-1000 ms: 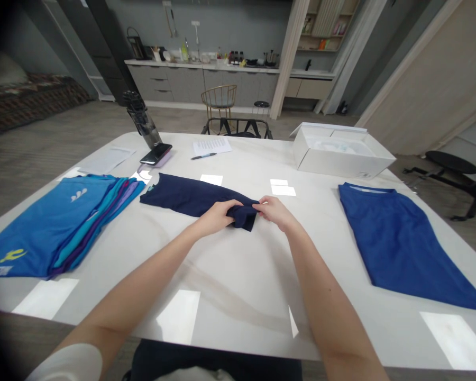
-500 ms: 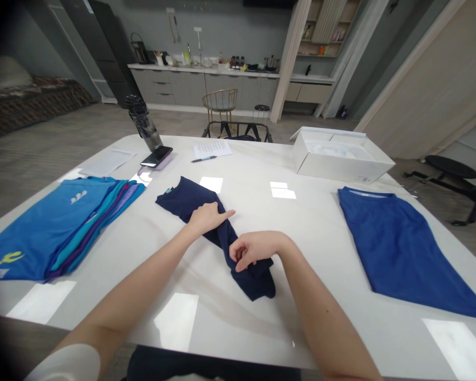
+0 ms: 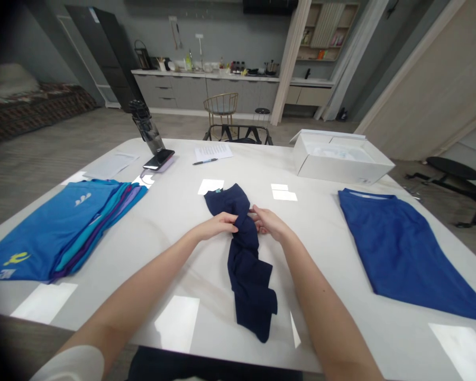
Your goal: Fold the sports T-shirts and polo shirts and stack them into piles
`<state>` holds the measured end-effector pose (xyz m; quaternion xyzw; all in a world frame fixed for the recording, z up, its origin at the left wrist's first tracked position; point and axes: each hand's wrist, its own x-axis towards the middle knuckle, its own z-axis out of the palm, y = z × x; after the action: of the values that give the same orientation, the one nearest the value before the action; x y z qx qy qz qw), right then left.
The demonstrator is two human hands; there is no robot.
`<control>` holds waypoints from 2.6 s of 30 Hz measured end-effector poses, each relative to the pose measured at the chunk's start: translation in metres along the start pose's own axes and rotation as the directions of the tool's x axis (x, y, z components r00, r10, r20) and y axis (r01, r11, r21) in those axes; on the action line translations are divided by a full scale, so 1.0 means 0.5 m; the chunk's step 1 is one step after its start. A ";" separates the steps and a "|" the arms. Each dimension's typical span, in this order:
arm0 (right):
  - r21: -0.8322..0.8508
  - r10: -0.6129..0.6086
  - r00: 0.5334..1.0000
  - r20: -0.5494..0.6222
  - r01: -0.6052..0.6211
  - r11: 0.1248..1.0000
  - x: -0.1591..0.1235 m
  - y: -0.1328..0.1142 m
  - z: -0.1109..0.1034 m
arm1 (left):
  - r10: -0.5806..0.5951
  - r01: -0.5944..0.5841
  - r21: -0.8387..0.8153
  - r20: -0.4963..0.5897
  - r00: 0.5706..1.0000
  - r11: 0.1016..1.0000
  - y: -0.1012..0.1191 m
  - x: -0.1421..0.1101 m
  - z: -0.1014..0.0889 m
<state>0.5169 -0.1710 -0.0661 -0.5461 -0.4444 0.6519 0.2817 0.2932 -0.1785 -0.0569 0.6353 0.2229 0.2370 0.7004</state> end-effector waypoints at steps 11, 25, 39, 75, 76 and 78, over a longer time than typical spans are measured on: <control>0.015 -0.282 0.922 0.267 0.288 0.957 -0.020 0.008 0.089 | -0.107 0.342 0.261 -0.634 0.766 0.903 -0.014 0.012 -0.002; -0.579 -0.487 0.849 0.205 0.506 0.639 -0.037 -0.023 0.087 | 0.047 0.203 0.332 -0.613 0.789 0.921 0.048 -0.001 0.003; 0.114 -0.094 0.991 0.098 0.082 0.990 -0.034 -0.032 0.070 | -0.264 0.115 -0.287 -0.562 0.784 0.951 0.025 0.005 -0.020; -0.716 -0.620 0.764 0.181 0.534 0.449 0.011 -0.008 0.017 | 0.128 0.375 0.298 -0.901 0.415 0.878 -0.045 -0.060 -0.198; -0.740 -0.603 0.752 0.265 0.560 0.373 0.010 -0.006 0.032 | 0.156 0.379 0.348 -0.877 0.454 0.857 -0.041 -0.062 -0.195; -0.799 -0.531 0.767 0.360 0.548 0.249 0.003 -0.004 0.057 | 0.170 0.387 0.413 -0.833 0.527 0.824 -0.031 -0.062 -0.190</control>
<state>0.4889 -0.1766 -0.0646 -0.4179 -0.8716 0.1975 0.1634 0.2114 -0.1241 -0.0811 0.5972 0.6318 0.3911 0.3023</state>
